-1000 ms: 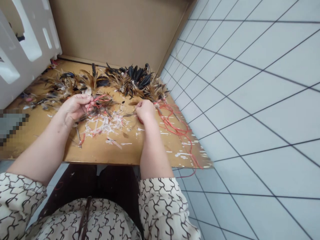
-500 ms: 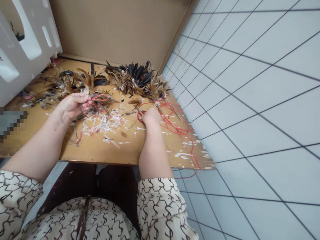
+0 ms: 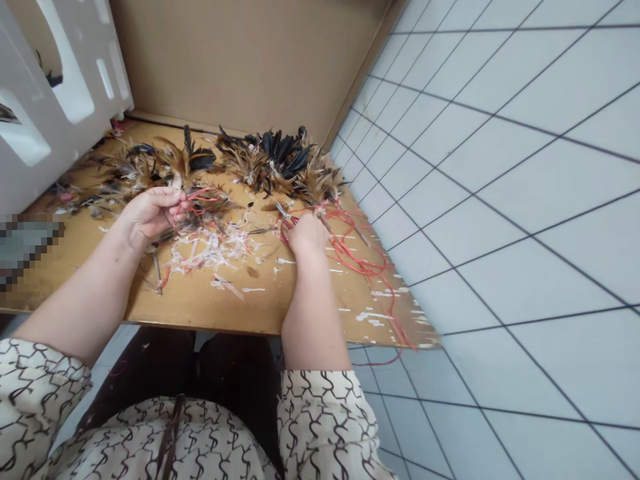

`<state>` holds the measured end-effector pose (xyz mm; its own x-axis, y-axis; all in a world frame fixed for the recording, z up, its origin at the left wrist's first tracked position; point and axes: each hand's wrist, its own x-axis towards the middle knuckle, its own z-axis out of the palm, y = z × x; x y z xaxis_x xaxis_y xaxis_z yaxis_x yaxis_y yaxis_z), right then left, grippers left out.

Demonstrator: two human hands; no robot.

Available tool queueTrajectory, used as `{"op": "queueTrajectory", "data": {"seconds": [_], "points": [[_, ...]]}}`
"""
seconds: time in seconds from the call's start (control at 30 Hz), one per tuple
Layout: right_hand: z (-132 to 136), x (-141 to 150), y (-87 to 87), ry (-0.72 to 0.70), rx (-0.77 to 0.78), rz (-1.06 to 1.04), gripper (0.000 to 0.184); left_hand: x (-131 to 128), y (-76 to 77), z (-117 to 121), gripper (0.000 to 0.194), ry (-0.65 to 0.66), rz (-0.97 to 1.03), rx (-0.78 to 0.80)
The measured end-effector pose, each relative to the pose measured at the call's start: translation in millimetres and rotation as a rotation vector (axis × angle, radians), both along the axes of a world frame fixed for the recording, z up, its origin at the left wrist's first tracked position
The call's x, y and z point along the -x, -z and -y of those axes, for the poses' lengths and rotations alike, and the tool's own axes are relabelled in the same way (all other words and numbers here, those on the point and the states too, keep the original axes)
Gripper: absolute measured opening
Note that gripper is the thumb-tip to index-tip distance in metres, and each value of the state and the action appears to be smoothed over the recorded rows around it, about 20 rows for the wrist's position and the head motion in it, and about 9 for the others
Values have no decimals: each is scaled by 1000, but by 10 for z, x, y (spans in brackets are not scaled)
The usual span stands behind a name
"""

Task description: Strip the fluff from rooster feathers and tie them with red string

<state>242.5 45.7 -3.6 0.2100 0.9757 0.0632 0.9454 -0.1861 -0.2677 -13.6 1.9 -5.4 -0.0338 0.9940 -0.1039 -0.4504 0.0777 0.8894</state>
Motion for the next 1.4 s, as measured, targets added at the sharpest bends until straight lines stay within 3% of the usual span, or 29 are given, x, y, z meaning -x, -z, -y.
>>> {"op": "queueTrajectory", "data": {"seconds": [0.1,0.2,0.3,0.4,0.67,0.97,1.17,1.4], "points": [[23,79,-20,-73,-30,-265,22,5,0,-2,15,-4,-3,-19],[79,197,-24,-192,-9,-787,26,1,-3,-1,16,-12,-18,-36],[185,317,-43,-354,182,-1273,20,-4,-6,0,17,-23,-14,-48],[296,409,-48,-485,362,-1485,17,-12,-6,2,18,-30,-7,-64],[392,588,84,-666,699,-1610,45,-35,12,0,16,-52,-3,-109],[357,618,100,-622,841,-1640,59,-55,46,-16,16,-34,-48,-127],[328,621,109,-601,756,-1678,61,-91,78,-8,13,67,-80,-171],[344,644,72,-570,645,-1694,63,-124,132,-32,15,91,-103,-167]]}}
